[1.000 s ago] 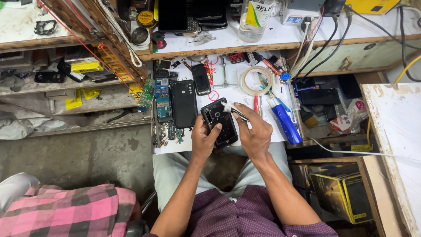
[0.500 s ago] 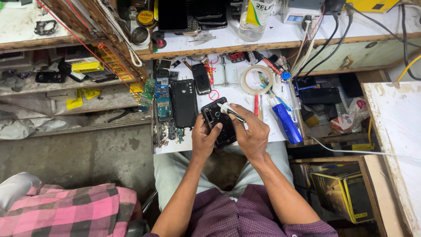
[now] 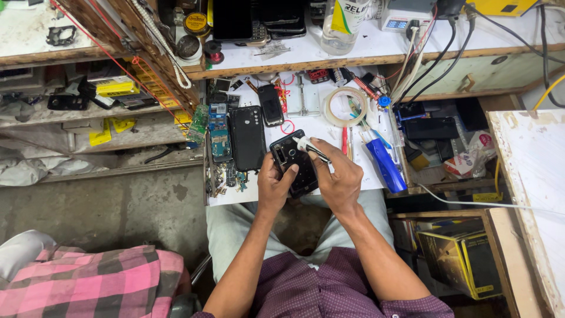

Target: The person holds a disassembled smartphone and wipes its frame and back with a cloth, then uses a screwdriver to pry and scrape along the edge of the phone's back cover while seated at a cluttered repair workbench.

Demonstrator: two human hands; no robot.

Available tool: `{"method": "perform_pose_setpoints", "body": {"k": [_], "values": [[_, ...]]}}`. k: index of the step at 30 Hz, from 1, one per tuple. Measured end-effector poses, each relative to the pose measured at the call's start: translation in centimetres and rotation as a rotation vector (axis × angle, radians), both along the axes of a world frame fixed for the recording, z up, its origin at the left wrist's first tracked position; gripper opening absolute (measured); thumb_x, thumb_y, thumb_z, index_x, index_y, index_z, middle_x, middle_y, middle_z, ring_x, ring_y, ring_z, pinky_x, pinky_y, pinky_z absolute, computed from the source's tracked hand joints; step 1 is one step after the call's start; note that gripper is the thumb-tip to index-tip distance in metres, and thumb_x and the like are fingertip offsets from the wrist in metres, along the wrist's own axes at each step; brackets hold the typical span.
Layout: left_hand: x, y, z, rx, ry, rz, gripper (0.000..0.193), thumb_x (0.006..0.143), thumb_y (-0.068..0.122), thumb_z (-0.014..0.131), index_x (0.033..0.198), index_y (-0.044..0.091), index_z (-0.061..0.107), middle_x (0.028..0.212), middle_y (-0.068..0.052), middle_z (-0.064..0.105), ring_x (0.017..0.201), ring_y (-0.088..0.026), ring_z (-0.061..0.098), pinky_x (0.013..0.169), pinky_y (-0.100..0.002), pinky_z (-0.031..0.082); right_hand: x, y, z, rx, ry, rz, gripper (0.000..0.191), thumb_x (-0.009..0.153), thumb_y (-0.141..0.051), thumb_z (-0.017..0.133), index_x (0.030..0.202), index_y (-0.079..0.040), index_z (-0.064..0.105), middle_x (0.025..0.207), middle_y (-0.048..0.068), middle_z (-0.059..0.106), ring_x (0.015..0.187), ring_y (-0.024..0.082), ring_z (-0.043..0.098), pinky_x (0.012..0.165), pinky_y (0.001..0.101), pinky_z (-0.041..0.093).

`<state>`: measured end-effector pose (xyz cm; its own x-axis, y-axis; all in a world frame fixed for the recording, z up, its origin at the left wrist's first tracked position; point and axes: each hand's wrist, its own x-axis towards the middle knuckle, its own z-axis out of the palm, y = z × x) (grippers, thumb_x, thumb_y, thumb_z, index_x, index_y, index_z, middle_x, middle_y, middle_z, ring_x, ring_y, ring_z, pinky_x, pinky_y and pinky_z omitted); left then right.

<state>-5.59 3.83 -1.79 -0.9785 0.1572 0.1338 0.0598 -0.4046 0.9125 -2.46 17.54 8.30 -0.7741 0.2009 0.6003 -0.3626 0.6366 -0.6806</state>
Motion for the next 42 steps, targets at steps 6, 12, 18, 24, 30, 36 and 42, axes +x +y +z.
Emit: {"method": "perform_pose_setpoints", "body": {"k": [6,12,18,24,30,36,42], "values": [[0.01,0.07,0.14,0.005,0.008,-0.002,0.035,0.097,0.001,0.066,0.130,-0.001,0.052,0.114,-0.007,0.069,0.102,-0.009,0.067,0.087,-0.024,0.054,0.00,-0.25,-0.10,-0.014,0.003,0.028,0.024,0.093,0.002,0.073,0.117,0.002,0.072,0.114,0.017,0.076,0.107,0.029,0.076,0.089,0.0347,0.061],[-0.06,-0.02,-0.05,-0.010,0.002,-0.003,0.035,0.098,0.002,0.066,0.129,-0.001,0.053,0.113,-0.007,0.070,0.100,-0.009,0.067,0.087,-0.025,0.054,0.03,-0.25,-0.04,-0.012,0.002,0.025,0.025,0.092,0.003,0.073,0.117,0.002,0.071,0.115,0.018,0.076,0.109,0.030,0.076,0.091,0.0352,0.061],[-0.19,0.22,-0.43,-0.012,-0.006,0.009,0.035,0.097,0.001,0.067,0.129,-0.001,0.053,0.113,-0.007,0.069,0.101,-0.009,0.067,0.086,-0.025,0.054,0.00,-0.40,0.01,-0.027,-0.007,0.032,0.025,0.092,0.003,0.072,0.117,0.002,0.072,0.115,0.018,0.076,0.108,0.029,0.076,0.092,0.0350,0.061],[-0.19,0.18,-0.59,0.020,0.000,-0.005,0.035,0.098,0.001,0.067,0.130,-0.001,0.053,0.115,-0.008,0.069,0.103,-0.010,0.066,0.088,-0.025,0.055,0.03,-0.59,-0.04,-0.027,0.001,0.037,0.022,0.093,0.001,0.073,0.116,0.002,0.072,0.113,0.018,0.076,0.108,0.029,0.076,0.091,0.0349,0.061],[-0.16,0.19,-0.49,0.018,-0.017,-0.003,0.036,0.097,0.001,0.067,0.130,-0.001,0.053,0.114,-0.008,0.069,0.102,-0.010,0.067,0.087,-0.025,0.055,0.00,-0.42,-0.12,-0.030,-0.017,0.019,0.024,0.093,0.000,0.073,0.116,0.003,0.071,0.114,0.018,0.076,0.107,0.030,0.076,0.090,0.0347,0.061],[-0.06,0.12,-0.17,0.032,-0.013,-0.013,0.036,0.097,0.000,0.067,0.130,-0.001,0.053,0.114,-0.008,0.069,0.102,-0.010,0.067,0.087,-0.025,0.054,0.14,-0.68,-0.14,-0.036,-0.004,0.044,0.022,0.093,0.000,0.074,0.116,0.002,0.071,0.113,0.018,0.076,0.108,0.029,0.076,0.090,0.0345,0.061],[-0.04,0.07,-0.21,0.022,-0.013,-0.015,0.036,0.097,0.001,0.066,0.131,-0.001,0.053,0.114,-0.008,0.069,0.101,-0.010,0.067,0.087,-0.025,0.054,0.08,-0.86,0.01,-0.035,-0.001,0.052,0.022,0.094,0.001,0.073,0.115,0.003,0.072,0.113,0.018,0.076,0.108,0.029,0.076,0.091,0.0347,0.061]]}}
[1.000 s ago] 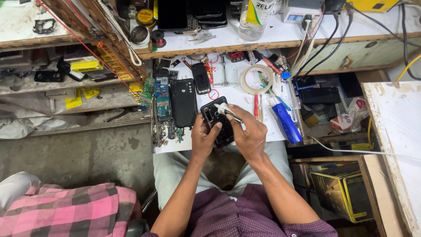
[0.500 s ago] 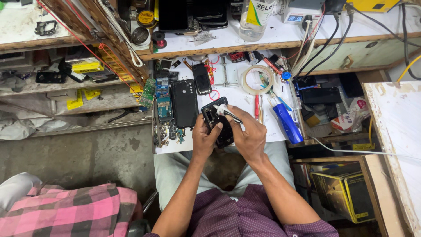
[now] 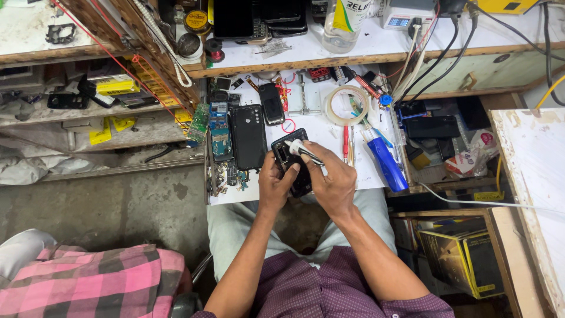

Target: The person holds a disassembled smartphone and wipes its frame and back with a cloth, then uses a screwdriver to pry and scrape along the edge of the phone's back cover while seated at a cluttered repair workbench.

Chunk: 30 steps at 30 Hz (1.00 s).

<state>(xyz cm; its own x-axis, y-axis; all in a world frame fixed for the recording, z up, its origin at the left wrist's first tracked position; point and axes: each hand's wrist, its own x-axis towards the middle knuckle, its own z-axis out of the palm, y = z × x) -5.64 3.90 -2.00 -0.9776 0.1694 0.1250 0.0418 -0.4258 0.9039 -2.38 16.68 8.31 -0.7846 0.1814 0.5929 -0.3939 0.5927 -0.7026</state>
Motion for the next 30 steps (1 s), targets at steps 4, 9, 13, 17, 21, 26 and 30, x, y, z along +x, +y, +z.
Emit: {"method": "perform_pose_setpoints", "body": {"k": [4,9,13,17,21,26,30], "values": [[-0.05,0.10,-0.17,0.019,0.017,0.003,0.037,0.097,0.000,0.066,0.131,0.000,0.052,0.115,-0.007,0.068,0.103,-0.009,0.065,0.089,-0.025,0.053,0.06,-0.28,-0.01,-0.002,0.006,0.002,0.021,0.093,0.001,0.074,0.115,0.003,0.072,0.113,0.018,0.076,0.107,0.029,0.077,0.091,0.0343,0.061],[0.03,0.09,-0.31,0.024,0.006,-0.005,0.034,0.098,0.000,0.066,0.130,0.000,0.053,0.113,-0.006,0.069,0.102,-0.008,0.066,0.088,-0.024,0.054,0.10,-0.08,-0.03,0.020,0.004,-0.005,0.023,0.092,0.002,0.073,0.116,0.003,0.072,0.114,0.019,0.076,0.108,0.030,0.076,0.091,0.0350,0.061],[0.13,0.03,-0.36,0.003,0.013,0.003,0.035,0.098,0.000,0.066,0.130,0.000,0.054,0.112,-0.006,0.068,0.099,-0.008,0.065,0.084,-0.024,0.052,0.13,-0.30,-0.16,-0.001,0.015,0.018,0.022,0.094,0.002,0.073,0.116,0.003,0.071,0.114,0.018,0.076,0.108,0.029,0.076,0.091,0.0342,0.061],[0.04,0.08,-0.37,-0.027,0.013,0.011,0.034,0.098,0.001,0.067,0.129,0.000,0.054,0.111,-0.006,0.070,0.098,-0.008,0.066,0.085,-0.024,0.054,0.07,-0.07,-0.10,0.033,0.000,-0.011,0.023,0.093,0.001,0.073,0.116,0.002,0.072,0.113,0.017,0.076,0.107,0.029,0.076,0.090,0.0344,0.061],[0.00,0.10,-0.36,-0.022,0.015,0.010,0.036,0.097,0.002,0.067,0.130,0.000,0.053,0.111,-0.006,0.070,0.099,-0.008,0.066,0.086,-0.024,0.054,0.08,0.15,-0.05,0.021,0.002,-0.009,0.023,0.093,0.001,0.073,0.116,0.002,0.072,0.114,0.018,0.076,0.107,0.029,0.076,0.091,0.0346,0.061],[0.02,0.18,-0.35,-0.038,0.015,0.012,0.036,0.098,0.002,0.067,0.130,-0.001,0.053,0.113,-0.007,0.070,0.101,-0.009,0.067,0.087,-0.025,0.054,0.06,0.25,-0.16,0.000,-0.006,-0.010,0.023,0.094,0.001,0.073,0.117,0.002,0.071,0.114,0.018,0.076,0.107,0.029,0.076,0.091,0.0345,0.060],[-0.05,0.31,-0.42,-0.026,0.009,0.013,0.037,0.097,0.001,0.067,0.131,0.000,0.052,0.115,-0.007,0.070,0.104,-0.010,0.067,0.089,-0.025,0.055,-0.03,0.52,-0.27,0.016,-0.011,-0.026,0.024,0.093,0.001,0.073,0.117,0.002,0.071,0.114,0.018,0.076,0.108,0.029,0.076,0.091,0.0348,0.060]]}}
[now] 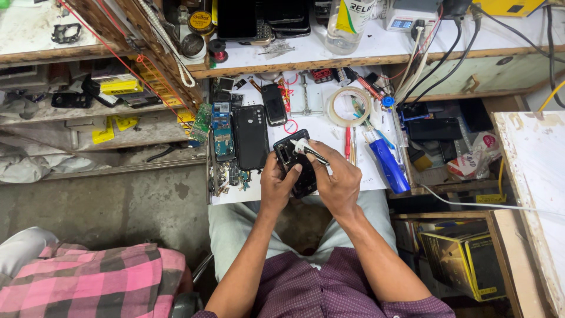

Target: The person holds a disassembled smartphone and wipes its frame and back with a cloth, then uses a screwdriver to pry and scrape along the edge of the phone's back cover while seated at a cluttered repair workbench.

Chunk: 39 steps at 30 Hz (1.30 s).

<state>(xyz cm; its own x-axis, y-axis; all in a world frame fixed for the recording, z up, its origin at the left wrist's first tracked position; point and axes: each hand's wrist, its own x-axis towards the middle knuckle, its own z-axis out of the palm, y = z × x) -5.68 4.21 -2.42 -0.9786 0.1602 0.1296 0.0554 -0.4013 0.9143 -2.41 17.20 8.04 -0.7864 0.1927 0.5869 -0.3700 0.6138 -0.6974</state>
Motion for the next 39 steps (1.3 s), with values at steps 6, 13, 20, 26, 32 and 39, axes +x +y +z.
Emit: {"method": "perform_pose_setpoints", "body": {"k": [6,13,20,26,32,39], "values": [[-0.1,0.1,-0.1,-0.023,-0.009,0.011,0.036,0.098,0.001,0.066,0.131,-0.002,0.053,0.115,-0.008,0.070,0.103,-0.011,0.067,0.088,-0.026,0.055,-0.1,0.4,0.0,0.002,0.002,-0.015,0.024,0.093,0.002,0.073,0.117,0.002,0.071,0.115,0.018,0.076,0.108,0.029,0.076,0.091,0.0345,0.061],[-0.1,0.0,0.1,0.010,0.007,0.005,0.037,0.097,0.001,0.066,0.132,-0.002,0.051,0.118,-0.009,0.069,0.107,-0.011,0.066,0.093,-0.027,0.054,-0.2,0.7,0.0,0.011,0.000,-0.028,0.025,0.092,0.002,0.074,0.117,0.002,0.072,0.115,0.017,0.076,0.108,0.029,0.076,0.090,0.0348,0.060],[-0.1,0.0,0.1,0.036,0.033,-0.004,0.037,0.098,0.000,0.065,0.132,-0.004,0.051,0.119,-0.010,0.068,0.108,-0.011,0.065,0.095,-0.027,0.054,-0.4,1.2,-0.2,-0.009,0.015,-0.045,0.022,0.093,0.001,0.074,0.115,0.002,0.072,0.114,0.018,0.076,0.107,0.029,0.076,0.090,0.0346,0.060],[-0.1,-0.1,0.1,0.036,0.021,-0.012,0.036,0.098,0.001,0.065,0.132,-0.004,0.051,0.119,-0.010,0.069,0.108,-0.011,0.066,0.094,-0.027,0.054,-0.3,1.5,-0.2,0.003,0.010,-0.069,0.021,0.094,0.000,0.074,0.114,0.002,0.072,0.114,0.018,0.076,0.107,0.029,0.076,0.089,0.0346,0.060],[-0.1,-0.1,0.0,0.039,0.025,-0.008,0.038,0.098,0.001,0.066,0.132,-0.004,0.051,0.120,-0.010,0.068,0.108,-0.012,0.066,0.094,-0.028,0.054,-0.3,1.2,-0.2,-0.003,0.023,-0.052,0.023,0.093,0.001,0.075,0.116,0.002,0.072,0.113,0.018,0.076,0.107,0.029,0.077,0.089,0.0342,0.060],[-0.2,0.1,0.0,0.028,0.017,-0.004,0.039,0.098,0.001,0.066,0.133,-0.003,0.051,0.119,-0.010,0.068,0.107,-0.012,0.067,0.092,-0.027,0.055,-0.3,1.0,-0.1,0.006,0.033,-0.026,0.024,0.093,0.002,0.074,0.117,0.002,0.071,0.115,0.018,0.076,0.108,0.030,0.076,0.091,0.0351,0.060]]}}
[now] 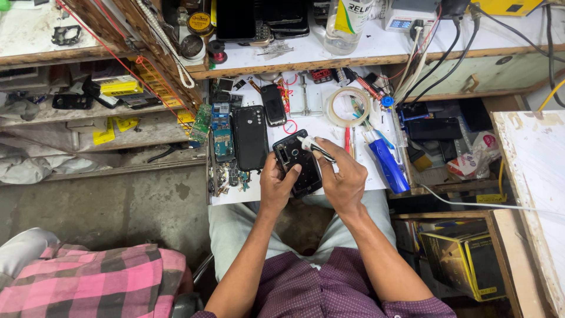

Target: The person holds a disassembled smartphone and wipes its frame and back with a cloth, then uses a screwdriver to pry and scrape along the edge of the phone's back cover while seated at a cluttered repair workbench.

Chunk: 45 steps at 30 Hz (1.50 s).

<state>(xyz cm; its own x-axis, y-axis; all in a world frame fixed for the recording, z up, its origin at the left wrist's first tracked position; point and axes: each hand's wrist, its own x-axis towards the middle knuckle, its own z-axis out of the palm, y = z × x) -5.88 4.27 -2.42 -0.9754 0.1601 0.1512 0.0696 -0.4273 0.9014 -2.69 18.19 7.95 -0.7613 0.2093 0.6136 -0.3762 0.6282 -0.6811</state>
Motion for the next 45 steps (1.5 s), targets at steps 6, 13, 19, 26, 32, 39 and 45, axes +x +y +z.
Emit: {"method": "perform_pose_setpoints", "body": {"k": [6,13,19,26,32,39,45], "values": [[0.0,0.0,0.0,0.019,0.013,-0.011,0.037,0.099,0.001,0.066,0.132,-0.003,0.051,0.118,-0.009,0.069,0.106,-0.011,0.065,0.093,-0.027,0.054,-0.2,0.8,0.1,-0.002,-0.012,-0.052,0.021,0.095,-0.001,0.075,0.116,0.001,0.072,0.114,0.018,0.076,0.106,0.029,0.077,0.088,0.0342,0.060],[0.1,0.1,0.1,0.002,0.016,-0.008,0.036,0.099,0.001,0.066,0.131,-0.004,0.051,0.118,-0.010,0.069,0.106,-0.011,0.066,0.093,-0.027,0.054,0.0,0.9,0.1,-0.006,-0.022,-0.059,0.022,0.094,-0.001,0.075,0.116,0.002,0.072,0.113,0.018,0.076,0.106,0.029,0.077,0.088,0.0339,0.060],[-0.1,0.0,0.3,0.023,-0.005,-0.011,0.038,0.097,0.001,0.066,0.132,-0.002,0.051,0.118,-0.009,0.069,0.107,-0.010,0.066,0.093,-0.026,0.055,0.0,0.1,0.1,-0.001,-0.005,-0.013,0.024,0.093,0.002,0.073,0.116,0.002,0.072,0.114,0.018,0.076,0.108,0.029,0.076,0.091,0.0348,0.060],[0.1,-0.3,0.3,-0.043,-0.093,0.009,0.035,0.096,0.002,0.068,0.128,-0.001,0.053,0.109,-0.008,0.070,0.096,-0.008,0.066,0.079,-0.024,0.053,0.1,-0.9,0.2,0.001,-0.023,0.020,0.024,0.092,0.003,0.073,0.116,0.002,0.072,0.114,0.017,0.076,0.108,0.029,0.076,0.091,0.0350,0.061],[0.1,-0.2,0.4,-0.009,-0.012,-0.005,0.033,0.098,0.002,0.068,0.128,-0.001,0.053,0.111,-0.007,0.070,0.100,-0.008,0.066,0.085,-0.024,0.054,0.1,-1.3,0.3,0.000,-0.003,0.054,0.023,0.093,0.003,0.073,0.116,0.002,0.072,0.113,0.017,0.076,0.107,0.029,0.077,0.091,0.0347,0.061],[0.0,-0.2,0.3,0.004,0.012,-0.020,0.034,0.098,0.001,0.067,0.130,-0.001,0.053,0.115,-0.006,0.068,0.104,-0.008,0.064,0.089,-0.025,0.053,0.2,-1.7,0.5,0.007,-0.010,0.076,0.023,0.093,0.003,0.073,0.116,0.002,0.071,0.113,0.017,0.076,0.108,0.029,0.076,0.090,0.0347,0.061],[0.2,-0.5,0.7,-0.020,0.010,0.000,0.036,0.097,0.001,0.067,0.131,0.000,0.054,0.114,-0.005,0.068,0.102,-0.007,0.065,0.087,-0.024,0.054,0.2,-2.2,0.4,0.015,0.013,0.105,0.022,0.094,0.003,0.072,0.116,0.003,0.071,0.114,0.017,0.076,0.109,0.030,0.076,0.093,0.0352,0.061]]}}
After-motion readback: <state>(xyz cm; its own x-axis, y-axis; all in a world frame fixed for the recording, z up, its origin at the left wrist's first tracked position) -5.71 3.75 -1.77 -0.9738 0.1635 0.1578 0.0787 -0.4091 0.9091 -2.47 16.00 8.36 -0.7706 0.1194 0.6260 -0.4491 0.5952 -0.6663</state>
